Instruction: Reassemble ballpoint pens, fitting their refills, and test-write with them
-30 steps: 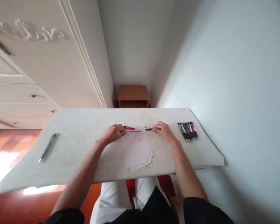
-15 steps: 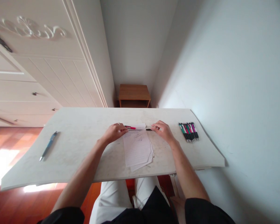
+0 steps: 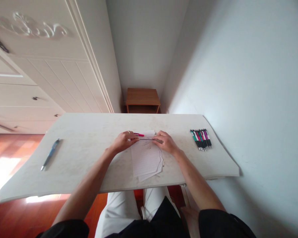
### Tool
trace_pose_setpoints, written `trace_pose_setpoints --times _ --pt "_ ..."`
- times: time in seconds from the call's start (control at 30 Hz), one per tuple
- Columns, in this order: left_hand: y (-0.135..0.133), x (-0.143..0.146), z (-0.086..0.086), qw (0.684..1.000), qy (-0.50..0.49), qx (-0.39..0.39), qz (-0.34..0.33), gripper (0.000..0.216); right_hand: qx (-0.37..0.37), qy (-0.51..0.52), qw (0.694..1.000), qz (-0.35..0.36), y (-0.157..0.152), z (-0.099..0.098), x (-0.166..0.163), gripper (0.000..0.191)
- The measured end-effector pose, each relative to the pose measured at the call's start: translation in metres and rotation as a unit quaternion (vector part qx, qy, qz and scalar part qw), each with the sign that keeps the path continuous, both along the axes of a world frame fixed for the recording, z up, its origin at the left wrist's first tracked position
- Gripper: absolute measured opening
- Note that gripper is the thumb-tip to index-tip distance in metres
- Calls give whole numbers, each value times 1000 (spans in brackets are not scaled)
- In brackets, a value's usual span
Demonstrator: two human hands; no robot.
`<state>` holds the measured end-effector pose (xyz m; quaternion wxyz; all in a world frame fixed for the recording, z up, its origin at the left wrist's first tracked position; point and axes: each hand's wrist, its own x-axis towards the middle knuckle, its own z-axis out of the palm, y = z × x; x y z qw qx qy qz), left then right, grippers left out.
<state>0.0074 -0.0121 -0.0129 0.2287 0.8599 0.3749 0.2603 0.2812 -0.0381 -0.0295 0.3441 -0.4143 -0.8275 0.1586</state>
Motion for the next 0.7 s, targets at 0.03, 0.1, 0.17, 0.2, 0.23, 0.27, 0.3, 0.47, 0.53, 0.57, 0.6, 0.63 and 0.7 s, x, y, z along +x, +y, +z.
trace_pose_setpoints --times 0.03,0.1,0.17,0.2,0.23,0.27,0.3,0.47,0.53,0.57,0.6,0.63,0.7 --pt "0 1 0 1000 -1 -3 -3 21 1 -1 1000 -3 0 0 1 14" --pt "0 2 0 1000 0 -7 -8 21 4 4 1000 -9 1 0 2 12" --pt "0 3 -1 1000 2 -9 -13 21 1 11 1000 -9 1 1 5 12" --pt "0 3 -1 1000 2 -10 -14 22 -4 15 1000 -6 1 2 6 12" --pt "0 3 -1 1000 3 -10 -15 22 -11 17 1000 -3 1 3 7 13" --pt "0 4 -1 1000 3 -10 -16 22 -18 19 1000 -1 1 4 8 13" --pt "0 4 -2 1000 3 -9 -17 22 -24 19 1000 1 1 5 9 12" --pt "1 3 -2 1000 7 0 -16 22 -45 23 999 0 0 9 15 11" --pt "1 2 -2 1000 9 1 -12 22 -49 28 998 -15 1 10 21 10" --pt "1 2 -2 1000 10 1 -11 22 -50 30 998 -27 2 10 24 10" --pt "1 1 -1 1000 11 0 -10 22 -49 33 997 -41 3 10 27 11" --pt "1 1 -1 1000 13 -1 -9 22 -49 34 997 -57 4 10 30 11" --pt "1 2 0 1000 18 1 -5 22 -53 30 994 -86 6 9 36 12"
